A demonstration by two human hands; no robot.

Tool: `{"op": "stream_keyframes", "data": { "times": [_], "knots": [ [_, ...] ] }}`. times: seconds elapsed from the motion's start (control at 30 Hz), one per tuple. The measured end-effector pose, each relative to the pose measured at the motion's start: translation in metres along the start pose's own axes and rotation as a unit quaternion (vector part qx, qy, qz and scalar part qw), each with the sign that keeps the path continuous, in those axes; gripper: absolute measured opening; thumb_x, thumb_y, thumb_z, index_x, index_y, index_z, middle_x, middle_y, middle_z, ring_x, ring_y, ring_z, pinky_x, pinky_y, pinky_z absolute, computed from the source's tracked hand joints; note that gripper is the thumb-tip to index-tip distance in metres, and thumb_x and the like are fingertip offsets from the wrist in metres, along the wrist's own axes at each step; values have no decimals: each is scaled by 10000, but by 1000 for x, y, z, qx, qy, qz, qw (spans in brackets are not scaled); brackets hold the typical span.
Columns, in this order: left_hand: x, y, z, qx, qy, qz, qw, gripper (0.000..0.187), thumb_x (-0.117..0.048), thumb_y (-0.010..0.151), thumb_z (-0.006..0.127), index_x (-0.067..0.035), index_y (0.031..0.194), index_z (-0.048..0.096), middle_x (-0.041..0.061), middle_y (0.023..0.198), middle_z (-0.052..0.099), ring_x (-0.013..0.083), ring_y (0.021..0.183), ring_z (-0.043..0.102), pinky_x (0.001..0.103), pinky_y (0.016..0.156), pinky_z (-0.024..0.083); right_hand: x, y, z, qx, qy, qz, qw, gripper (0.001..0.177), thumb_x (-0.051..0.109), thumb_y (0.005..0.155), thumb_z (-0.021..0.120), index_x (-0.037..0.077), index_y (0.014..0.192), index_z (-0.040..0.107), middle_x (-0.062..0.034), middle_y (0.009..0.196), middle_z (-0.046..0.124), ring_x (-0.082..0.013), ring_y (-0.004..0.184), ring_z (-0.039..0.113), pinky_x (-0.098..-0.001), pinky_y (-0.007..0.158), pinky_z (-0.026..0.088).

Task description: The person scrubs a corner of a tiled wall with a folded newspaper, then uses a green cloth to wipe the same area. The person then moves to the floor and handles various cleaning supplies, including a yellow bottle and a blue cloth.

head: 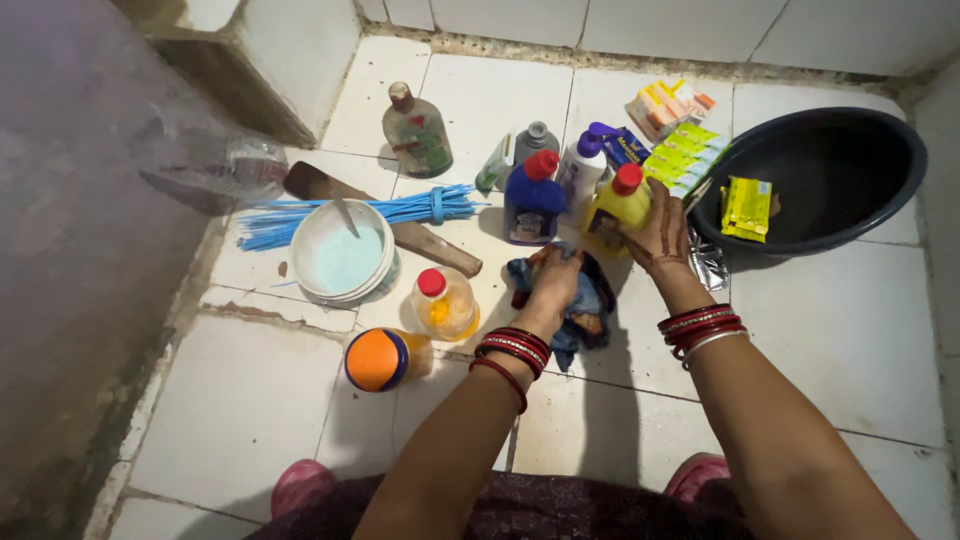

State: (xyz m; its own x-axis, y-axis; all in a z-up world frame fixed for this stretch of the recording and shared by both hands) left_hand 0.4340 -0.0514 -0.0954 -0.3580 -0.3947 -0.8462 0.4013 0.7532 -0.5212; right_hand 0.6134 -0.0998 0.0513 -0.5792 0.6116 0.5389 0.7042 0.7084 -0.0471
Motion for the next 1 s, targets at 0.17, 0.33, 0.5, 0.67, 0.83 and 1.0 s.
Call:
{"op": "stream_keyframes", "data": {
  "times": [0.17, 0.33, 0.5, 0.67, 0.83, 1.0],
  "knots": [
    [-20, -45, -14, -22, 258, -38, 965, 810, -480, 857, 745, -315, 1553, 366, 220, 1663, 86, 490, 1510, 158, 512, 1212, 247, 4, -5, 9, -35, -80, -107, 990, 788, 446, 729, 876, 72, 1366, 605, -249, 1348, 580, -447, 1300, 526, -501, 1092, 446],
    [-51, -77, -28, 0, 277, -39, 960, 873, -356, 831, 810, -297, 1562, 337, 284, 1633, 12, 517, 1496, 132, 482, 1197, 270, -19, -9, 5, -1, -62, -125, 990, 840, 418, 669, 881, 72, 1381, 598, -272, 1316, 593, -454, 1242, 531, -512, 1048, 450],
    [-48, -74, -47, -60, 272, 22, 960, 567, -206, 821, 743, -231, 1370, 605, 237, 1319, 598, 425, 1239, 592, 449, 1083, 481, -33, -31, -11, 79, 47, -43, 995, 656, 311, 710, 868, 62, 1286, 677, -204, 1166, 699, -354, 1086, 677, -448, 951, 544],
    [-47, -73, -67, -179, 166, 196, 950, 217, -137, 782, 767, -103, 985, 698, 125, 1020, 697, 359, 1009, 658, 472, 864, 512, -42, -55, -21, 116, 231, 45, 965, 489, 169, 771, 829, 12, 1209, 678, -85, 1108, 734, -198, 999, 700, -360, 876, 564],
    [-72, -106, -85, -164, 56, 305, 936, 162, -29, 819, 741, -53, 947, 645, 122, 937, 682, 316, 893, 680, 404, 797, 532, -45, -67, -13, 153, 335, 70, 927, 431, 136, 797, 810, 15, 1191, 684, -84, 1069, 743, -196, 985, 693, -362, 885, 551],
    [-109, -131, -85, -110, 124, 386, 908, 164, 39, 808, 729, -64, 929, 685, 113, 951, 699, 297, 934, 693, 381, 843, 540, -46, -79, 0, 150, 309, 70, 937, 479, 123, 774, 817, 9, 1209, 653, -74, 1093, 742, -186, 1011, 701, -343, 915, 554]
  ]
}}
Point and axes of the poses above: each hand's wrist, its own y-axis towards the middle knuckle, its own z-axis out of the palm, x = y × z, the point moved 8 cm from there along y, towards the middle knuckle
